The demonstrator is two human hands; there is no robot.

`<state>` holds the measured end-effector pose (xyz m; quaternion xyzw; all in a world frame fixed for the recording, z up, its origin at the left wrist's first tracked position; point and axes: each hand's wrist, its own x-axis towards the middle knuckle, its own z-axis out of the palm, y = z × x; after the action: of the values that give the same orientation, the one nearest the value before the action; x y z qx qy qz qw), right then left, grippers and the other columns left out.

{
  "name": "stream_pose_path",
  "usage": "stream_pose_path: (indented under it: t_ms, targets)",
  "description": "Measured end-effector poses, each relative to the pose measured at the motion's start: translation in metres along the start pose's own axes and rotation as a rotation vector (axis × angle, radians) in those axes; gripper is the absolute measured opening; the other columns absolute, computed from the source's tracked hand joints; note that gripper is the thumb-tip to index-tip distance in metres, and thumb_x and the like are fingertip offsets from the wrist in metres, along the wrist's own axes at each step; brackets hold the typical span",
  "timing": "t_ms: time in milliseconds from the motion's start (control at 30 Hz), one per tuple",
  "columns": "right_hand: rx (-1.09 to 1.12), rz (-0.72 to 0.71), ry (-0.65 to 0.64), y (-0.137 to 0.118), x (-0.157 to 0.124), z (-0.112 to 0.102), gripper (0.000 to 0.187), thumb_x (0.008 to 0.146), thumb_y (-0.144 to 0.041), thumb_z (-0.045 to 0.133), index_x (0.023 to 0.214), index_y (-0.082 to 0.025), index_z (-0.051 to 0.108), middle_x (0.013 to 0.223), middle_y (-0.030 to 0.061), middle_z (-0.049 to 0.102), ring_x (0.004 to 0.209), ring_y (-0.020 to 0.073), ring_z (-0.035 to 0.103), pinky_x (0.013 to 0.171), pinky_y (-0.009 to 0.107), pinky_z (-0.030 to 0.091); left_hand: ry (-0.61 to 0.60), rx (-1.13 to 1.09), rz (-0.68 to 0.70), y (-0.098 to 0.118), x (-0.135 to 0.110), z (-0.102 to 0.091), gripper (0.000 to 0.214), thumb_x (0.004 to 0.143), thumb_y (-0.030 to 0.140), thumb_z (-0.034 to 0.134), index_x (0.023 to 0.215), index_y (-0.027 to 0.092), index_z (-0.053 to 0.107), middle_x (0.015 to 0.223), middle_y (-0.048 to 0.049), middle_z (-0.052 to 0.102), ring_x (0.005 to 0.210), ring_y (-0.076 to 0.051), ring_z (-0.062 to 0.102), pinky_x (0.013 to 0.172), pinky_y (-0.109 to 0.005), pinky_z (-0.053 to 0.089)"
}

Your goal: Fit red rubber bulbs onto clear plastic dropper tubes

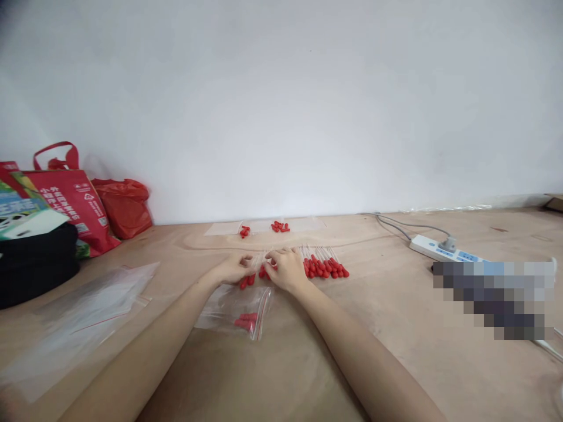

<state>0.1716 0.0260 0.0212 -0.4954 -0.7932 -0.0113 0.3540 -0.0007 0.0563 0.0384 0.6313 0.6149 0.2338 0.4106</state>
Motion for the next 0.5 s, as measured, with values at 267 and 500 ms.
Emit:
stream_pose_path:
  t_ms: [267, 500]
  targets:
    - [0.021, -0.084, 0.136, 0.005, -0.044, -0.010, 0.015, 0.080, -0.022, 0.046, 0.078, -0.019, 0.061, 0.071, 0.0026, 0.063, 0.070, 0.0146, 0.050, 0.070, 0.029, 0.028, -0.057, 0.001, 0.019, -0.006, -0.009, -0.011, 0.082, 0.028, 0.010, 0.078, 0.107, 0.016, 0.057, 0.124, -0.0154, 0.048, 0.083, -0.022, 0.060, 0.052, -0.021, 0.045]
    - [0.044, -0.121, 0.095, 0.006, -0.078, -0.031, 0.015, 0.079, -0.021, 0.046, 0.075, -0.020, 0.061, 0.066, 0.0020, 0.060, 0.064, 0.0129, 0.045, 0.068, 0.029, 0.028, -0.052, -0.096, 0.109, -0.010, 0.003, -0.003, 0.075, 0.034, 0.021, 0.082, 0.105, 0.014, 0.058, 0.118, -0.0125, 0.053, 0.094, -0.023, 0.057, 0.073, -0.027, 0.047]
